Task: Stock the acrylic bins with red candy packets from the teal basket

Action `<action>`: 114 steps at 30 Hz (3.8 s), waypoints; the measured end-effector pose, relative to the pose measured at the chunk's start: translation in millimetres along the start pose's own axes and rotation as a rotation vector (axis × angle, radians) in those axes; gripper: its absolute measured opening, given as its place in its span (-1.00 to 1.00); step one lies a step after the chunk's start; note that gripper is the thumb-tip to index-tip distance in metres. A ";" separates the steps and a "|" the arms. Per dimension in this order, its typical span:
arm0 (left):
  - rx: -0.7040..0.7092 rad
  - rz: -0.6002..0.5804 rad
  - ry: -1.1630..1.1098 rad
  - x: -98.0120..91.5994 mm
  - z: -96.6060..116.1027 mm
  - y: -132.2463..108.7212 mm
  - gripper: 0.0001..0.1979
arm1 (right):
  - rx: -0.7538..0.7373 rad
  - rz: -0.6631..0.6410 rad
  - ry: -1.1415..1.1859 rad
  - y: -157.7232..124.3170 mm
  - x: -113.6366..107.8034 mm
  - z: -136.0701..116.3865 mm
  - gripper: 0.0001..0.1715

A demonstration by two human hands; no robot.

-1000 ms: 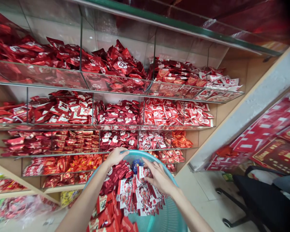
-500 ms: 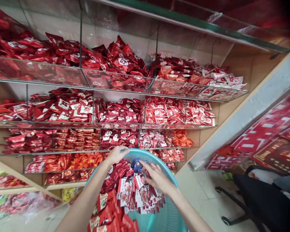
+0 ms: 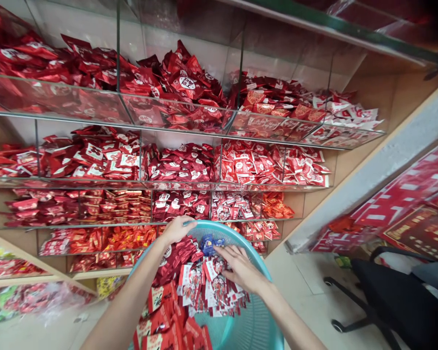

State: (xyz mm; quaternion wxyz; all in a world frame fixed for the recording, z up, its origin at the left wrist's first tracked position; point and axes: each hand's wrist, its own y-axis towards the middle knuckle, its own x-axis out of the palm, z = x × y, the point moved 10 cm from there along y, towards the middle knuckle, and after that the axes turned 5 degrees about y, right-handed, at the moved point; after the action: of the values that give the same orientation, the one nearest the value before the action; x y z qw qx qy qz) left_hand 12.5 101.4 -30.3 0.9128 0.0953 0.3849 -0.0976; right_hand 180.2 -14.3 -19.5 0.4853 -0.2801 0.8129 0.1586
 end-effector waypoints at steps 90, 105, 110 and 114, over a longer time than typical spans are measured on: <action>-0.006 0.001 0.001 2.5 -6.4 3.2 -0.57 | -0.039 0.625 0.880 -58.8 -72.1 -68.9 -0.78; -0.016 -0.006 0.009 2.1 -6.0 3.2 -0.58 | -0.384 0.859 0.447 -90.8 -75.3 -97.4 -0.57; -0.021 0.022 -0.032 0.0 -7.1 3.1 -0.60 | -0.452 0.899 0.277 -99.4 -79.1 -108.5 -0.50; -0.025 0.026 -0.042 -0.8 -7.3 2.4 -0.62 | -0.457 0.916 0.275 -102.1 -79.1 -108.8 -0.51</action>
State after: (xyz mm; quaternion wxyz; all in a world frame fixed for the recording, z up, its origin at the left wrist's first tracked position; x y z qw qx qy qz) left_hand 7.5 105.6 -34.5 0.9230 0.0869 0.3656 -0.0828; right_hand 195.6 -129.0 103.5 0.1817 -0.0129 0.8530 0.4891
